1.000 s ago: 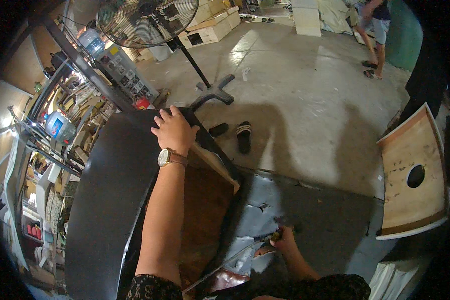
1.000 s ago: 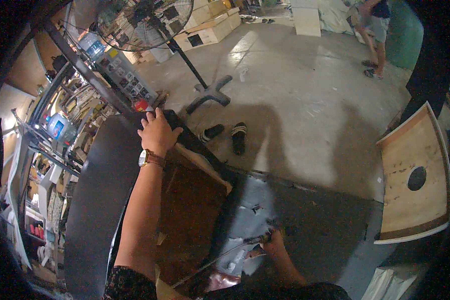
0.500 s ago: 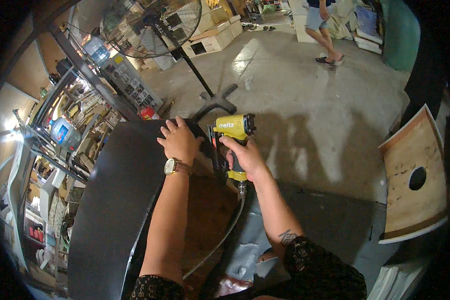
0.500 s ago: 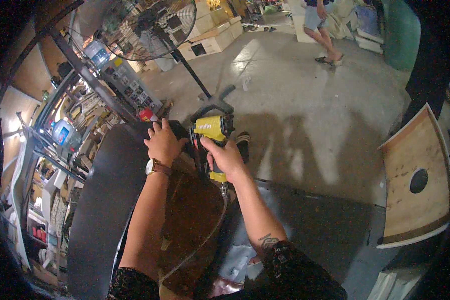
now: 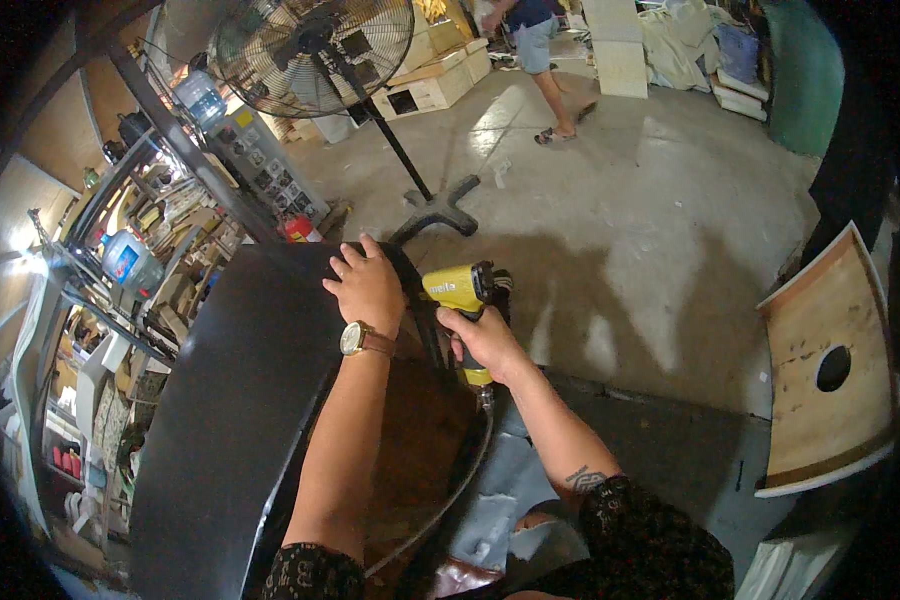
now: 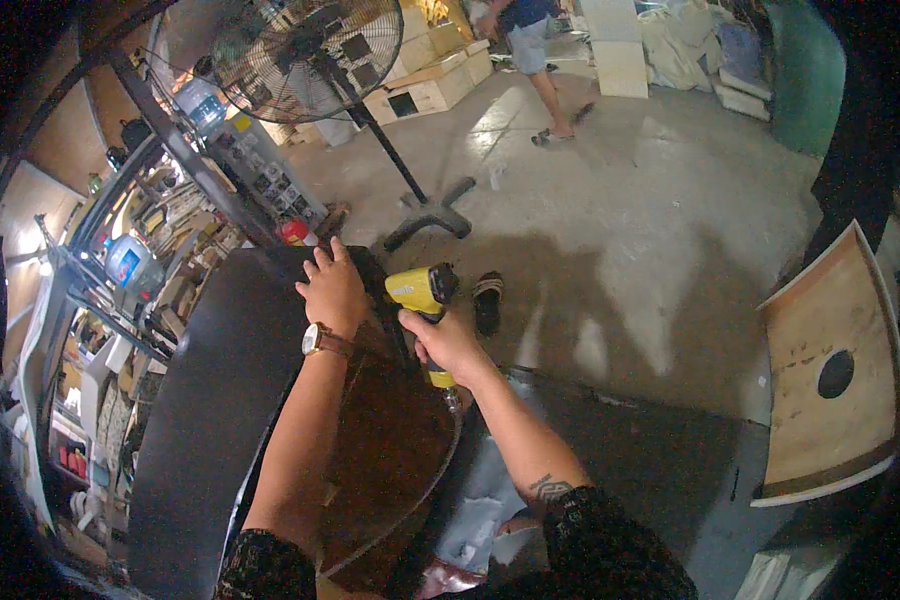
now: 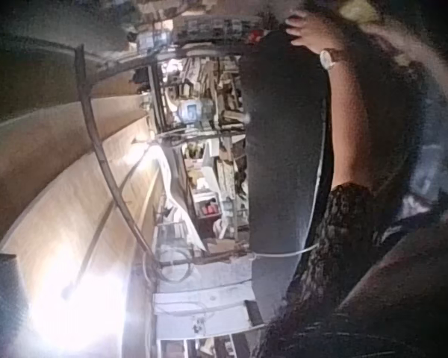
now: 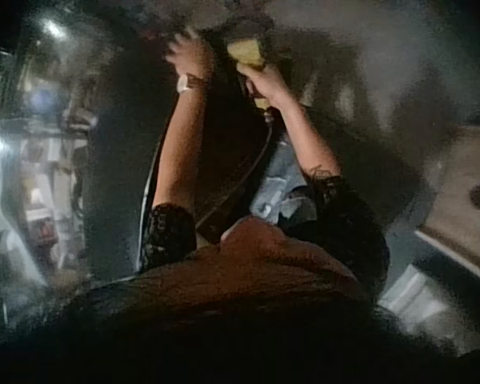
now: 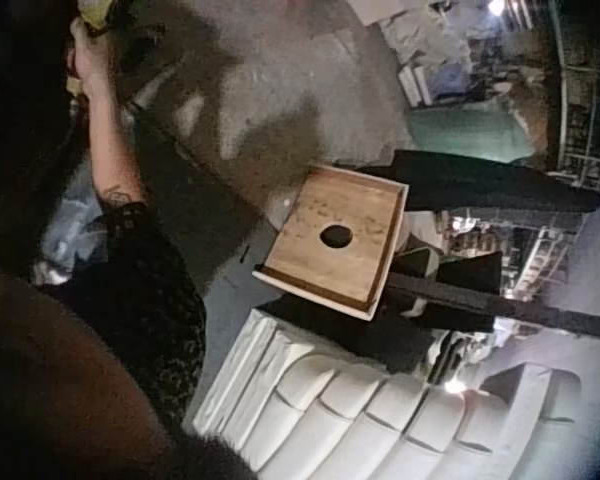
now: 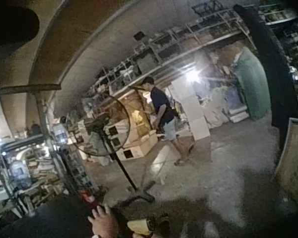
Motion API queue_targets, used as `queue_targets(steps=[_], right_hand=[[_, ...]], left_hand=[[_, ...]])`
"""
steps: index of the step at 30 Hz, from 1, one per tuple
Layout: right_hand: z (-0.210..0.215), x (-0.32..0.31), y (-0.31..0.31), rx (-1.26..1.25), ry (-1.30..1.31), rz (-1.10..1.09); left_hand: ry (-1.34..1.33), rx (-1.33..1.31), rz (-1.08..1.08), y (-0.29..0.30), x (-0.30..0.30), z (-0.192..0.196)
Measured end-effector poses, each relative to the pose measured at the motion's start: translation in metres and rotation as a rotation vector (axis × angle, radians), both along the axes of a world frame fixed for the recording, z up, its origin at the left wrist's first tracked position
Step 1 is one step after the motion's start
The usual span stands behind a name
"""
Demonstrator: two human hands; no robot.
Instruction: The person stretches and staples black upholstery fabric onto a wooden furniture frame using a pneumatic staple gun. They smooth the fabric, fold edges, and secure it along the perimeter, then flip the piece to reveal a diamond-quilted pattern.
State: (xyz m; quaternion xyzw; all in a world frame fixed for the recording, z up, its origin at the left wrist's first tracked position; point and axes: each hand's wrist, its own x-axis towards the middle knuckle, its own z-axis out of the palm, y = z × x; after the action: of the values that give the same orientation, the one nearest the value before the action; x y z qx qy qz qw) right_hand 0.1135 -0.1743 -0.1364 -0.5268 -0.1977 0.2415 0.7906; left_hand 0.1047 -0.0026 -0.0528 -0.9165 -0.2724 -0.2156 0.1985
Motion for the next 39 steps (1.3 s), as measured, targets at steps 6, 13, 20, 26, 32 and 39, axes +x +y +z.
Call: queue_targets(steps=[6,13,20,26,32,39], right_hand=[[-0.007,-0.021,-0.001,-0.016,-0.016,-0.106],[-0.049,-0.077,-0.123,0.398,0.311,-0.412],[-0.129,-0.089,-0.145,0.842,1.115,-0.209],[-0.104,-0.118,-0.102,0.348,0.879,-0.134],[-0.036,-0.111,-0.046,0.241,0.737,0.163],[0.002,-0.108,0.008,0.069,0.76,0.145]], left_hand=[[0.015,-0.015,-0.161,-0.012,-0.011,0.017],[-0.411,-0.959,-0.769,-0.057,-0.127,-0.058],[-0.601,-1.708,-0.341,0.009,-0.163,-0.068],[-0.561,-1.739,-0.317,0.017,-0.135,-0.062],[-0.509,-1.463,-0.218,0.005,-0.136,-0.058],[-0.456,-0.912,-0.265,0.075,-0.114,-0.115]])
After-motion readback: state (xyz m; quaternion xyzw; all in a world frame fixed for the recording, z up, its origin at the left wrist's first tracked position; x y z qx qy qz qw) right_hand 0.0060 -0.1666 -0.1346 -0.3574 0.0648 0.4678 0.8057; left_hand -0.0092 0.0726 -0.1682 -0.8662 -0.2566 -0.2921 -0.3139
